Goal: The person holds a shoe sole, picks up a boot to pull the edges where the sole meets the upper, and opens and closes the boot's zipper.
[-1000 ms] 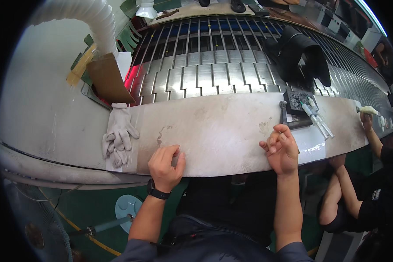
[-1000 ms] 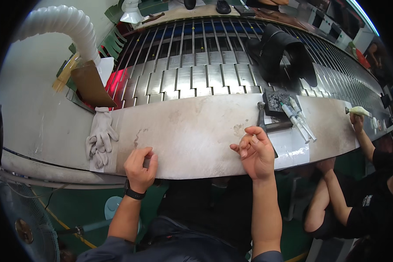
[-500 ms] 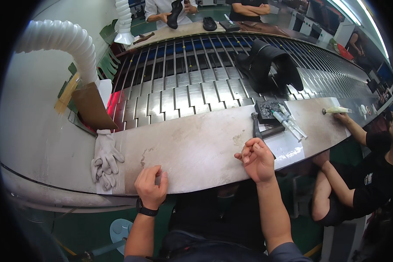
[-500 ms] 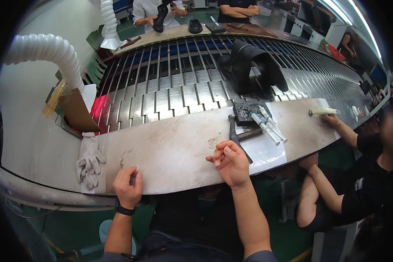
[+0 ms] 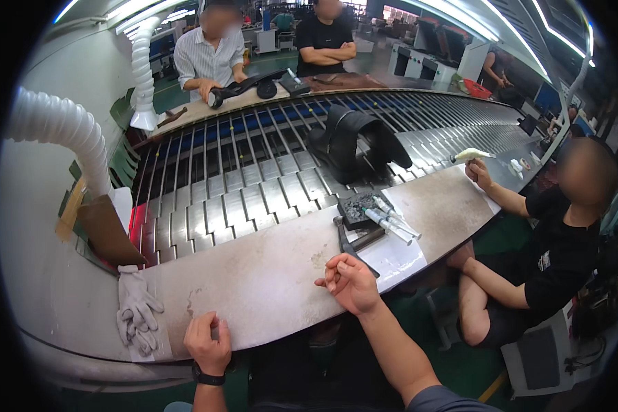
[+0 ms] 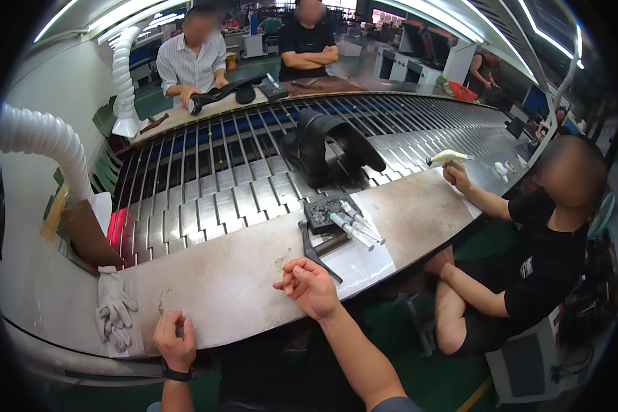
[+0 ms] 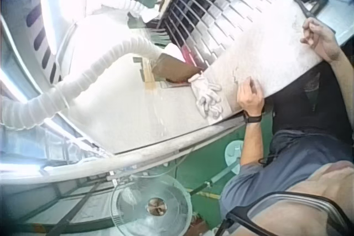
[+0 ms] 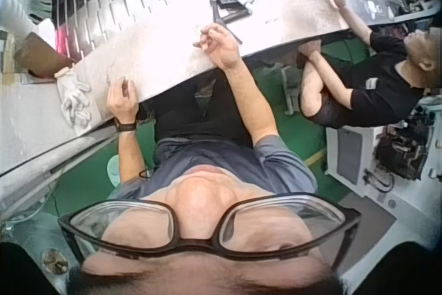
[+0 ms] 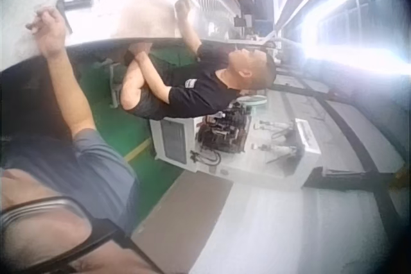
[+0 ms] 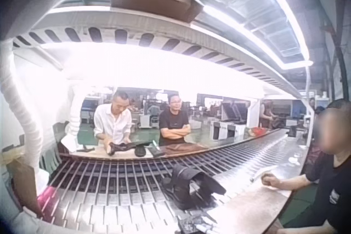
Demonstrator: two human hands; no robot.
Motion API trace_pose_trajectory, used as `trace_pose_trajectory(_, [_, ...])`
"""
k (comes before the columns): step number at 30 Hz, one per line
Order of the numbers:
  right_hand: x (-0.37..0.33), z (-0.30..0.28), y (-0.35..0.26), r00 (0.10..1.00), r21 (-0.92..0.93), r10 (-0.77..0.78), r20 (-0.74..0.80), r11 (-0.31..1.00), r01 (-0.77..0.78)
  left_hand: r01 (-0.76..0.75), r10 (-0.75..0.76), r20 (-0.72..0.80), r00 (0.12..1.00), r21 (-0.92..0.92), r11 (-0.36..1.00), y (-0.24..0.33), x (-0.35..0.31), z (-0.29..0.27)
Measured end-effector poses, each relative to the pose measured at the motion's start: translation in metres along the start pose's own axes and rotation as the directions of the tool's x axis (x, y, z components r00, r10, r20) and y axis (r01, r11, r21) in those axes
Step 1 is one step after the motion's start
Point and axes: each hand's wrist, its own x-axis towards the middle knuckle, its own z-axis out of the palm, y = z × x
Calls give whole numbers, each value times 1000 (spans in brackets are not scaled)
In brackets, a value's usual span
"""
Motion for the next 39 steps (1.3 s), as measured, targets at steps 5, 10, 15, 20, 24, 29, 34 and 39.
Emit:
trace_pose_trajectory(5, [-1,-3,0,1000,-6,-6,12,1000,6,13,-13,17,1000,9,1000,-1,-1,2])
trace_pose_trajectory(10, [1,-4,1,1000,-29,-6,2,1000,6,11,-11,15,1000,9,1000,-3,0,2])
trace_pose_trajectory(15, [1,-8,4,1000,-21,6,11,1000,-6,22,-22,28,999,-8,1000,-3,0,3])
trace_pose_trajectory(20, [2,-7,8,1000,-17,-23,18,1000,24,13,-13,10,1000,-15,1000,-4,-2,3])
trace_pose_trajectory(24, [2,-10,8,1000,-4,-15,21,1000,15,25,-25,21,999,-21,999,-6,-3,5])
trace_pose_trajectory(29, [2,-9,9,1000,-10,-12,22,1000,12,7,-7,26,1000,3,1000,-5,-3,4])
trace_pose_trajectory(34, [3,-10,10,1000,-33,3,-4,999,-3,14,-14,38,999,-1,1000,-6,-2,4])
trace_pose_trajectory(39, [5,-10,11,1000,-20,4,12,1000,-4,17,-17,36,999,-3,1000,-8,-3,4])
